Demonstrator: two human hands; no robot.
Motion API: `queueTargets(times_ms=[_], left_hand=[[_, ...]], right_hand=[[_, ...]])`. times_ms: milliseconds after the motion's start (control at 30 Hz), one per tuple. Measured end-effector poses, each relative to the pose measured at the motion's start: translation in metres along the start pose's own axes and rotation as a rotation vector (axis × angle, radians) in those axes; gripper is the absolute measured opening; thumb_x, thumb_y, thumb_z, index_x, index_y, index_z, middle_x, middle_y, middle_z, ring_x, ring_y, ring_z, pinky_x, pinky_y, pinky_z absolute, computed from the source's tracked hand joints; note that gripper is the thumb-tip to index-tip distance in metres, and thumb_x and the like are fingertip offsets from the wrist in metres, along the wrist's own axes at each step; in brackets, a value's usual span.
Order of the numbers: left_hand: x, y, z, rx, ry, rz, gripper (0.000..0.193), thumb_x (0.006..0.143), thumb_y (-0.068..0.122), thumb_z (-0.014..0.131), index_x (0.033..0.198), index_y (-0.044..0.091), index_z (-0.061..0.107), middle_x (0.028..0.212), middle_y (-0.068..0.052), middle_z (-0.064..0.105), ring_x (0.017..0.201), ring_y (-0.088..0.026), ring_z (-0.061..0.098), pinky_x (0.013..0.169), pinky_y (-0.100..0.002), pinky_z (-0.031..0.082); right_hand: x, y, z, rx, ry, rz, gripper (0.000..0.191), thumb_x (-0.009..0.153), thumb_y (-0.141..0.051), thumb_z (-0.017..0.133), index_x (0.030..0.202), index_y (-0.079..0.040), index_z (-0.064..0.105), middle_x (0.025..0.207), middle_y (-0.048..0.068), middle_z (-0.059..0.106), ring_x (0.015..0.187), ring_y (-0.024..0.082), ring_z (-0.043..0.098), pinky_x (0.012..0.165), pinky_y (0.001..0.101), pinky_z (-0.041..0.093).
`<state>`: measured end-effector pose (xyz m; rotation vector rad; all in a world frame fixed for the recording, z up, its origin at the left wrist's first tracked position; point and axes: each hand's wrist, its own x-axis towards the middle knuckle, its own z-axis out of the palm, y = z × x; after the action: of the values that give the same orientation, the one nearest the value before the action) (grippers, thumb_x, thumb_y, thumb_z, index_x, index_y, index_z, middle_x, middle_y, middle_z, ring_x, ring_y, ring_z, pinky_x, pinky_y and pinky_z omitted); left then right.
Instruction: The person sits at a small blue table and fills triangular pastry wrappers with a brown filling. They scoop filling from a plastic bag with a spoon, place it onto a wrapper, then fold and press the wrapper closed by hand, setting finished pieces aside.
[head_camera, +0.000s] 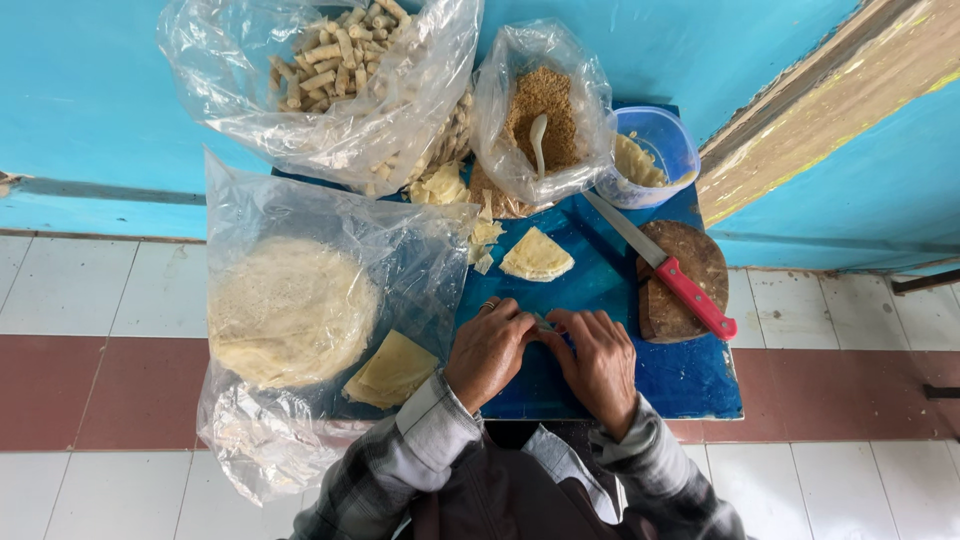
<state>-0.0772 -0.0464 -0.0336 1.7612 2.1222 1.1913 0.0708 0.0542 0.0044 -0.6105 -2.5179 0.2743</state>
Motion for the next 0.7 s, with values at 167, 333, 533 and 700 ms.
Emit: queueTargets(times_ms=[167,333,533,700], left_hand=[[0.005,0.002,-0.004,0.051,-0.024,-0.021,0.006,0.087,0.002,0.071,0.090,0.007,0.069,0.092,-0.009,0.061,0.093,-0.030,0.063,0.077,-0.042,0.055],[0.001,0.005,-0.011,-0.062,0.008,0.058,0.027,0.078,0.001,0.073,0.104,0.000,0.066,0.096,-0.012,0.059,0.091,-0.034,0.062,0.072,-0.043,0.054],[0.006,0.002,-0.005,0.074,-0.073,0.032,0.020,0.081,-0.004,0.070,0.099,0.005,0.067,0.095,-0.009,0.059,0.093,-0.029,0.064,0.075,-0.038,0.057],[0.006,0.002,-0.005,0.031,-0.072,0.000,0.014,0.088,0.005,0.073,0.099,0.001,0.065,0.096,-0.012,0.058,0.090,-0.031,0.064,0.069,-0.040,0.056]], right_hand=[[0.000,-0.001,-0.004,-0.020,-0.022,-0.101,0.016,0.084,-0.024,0.078,0.097,-0.015,0.078,0.091,-0.002,0.072,0.081,0.022,0.063,0.067,0.0377,0.046],[0.002,0.003,0.003,0.060,0.025,-0.057,0.014,0.086,-0.020,0.076,0.100,-0.015,0.077,0.100,0.003,0.066,0.089,0.023,0.063,0.074,0.0359,0.050],[-0.005,0.003,0.002,-0.077,0.004,-0.099,0.022,0.082,-0.020,0.078,0.103,-0.012,0.076,0.098,0.003,0.068,0.086,0.024,0.063,0.069,0.0386,0.047],[0.002,0.009,0.001,-0.054,-0.049,-0.094,0.013,0.086,-0.019,0.078,0.099,-0.016,0.076,0.096,-0.004,0.073,0.081,0.019,0.063,0.068,0.0367,0.045]])
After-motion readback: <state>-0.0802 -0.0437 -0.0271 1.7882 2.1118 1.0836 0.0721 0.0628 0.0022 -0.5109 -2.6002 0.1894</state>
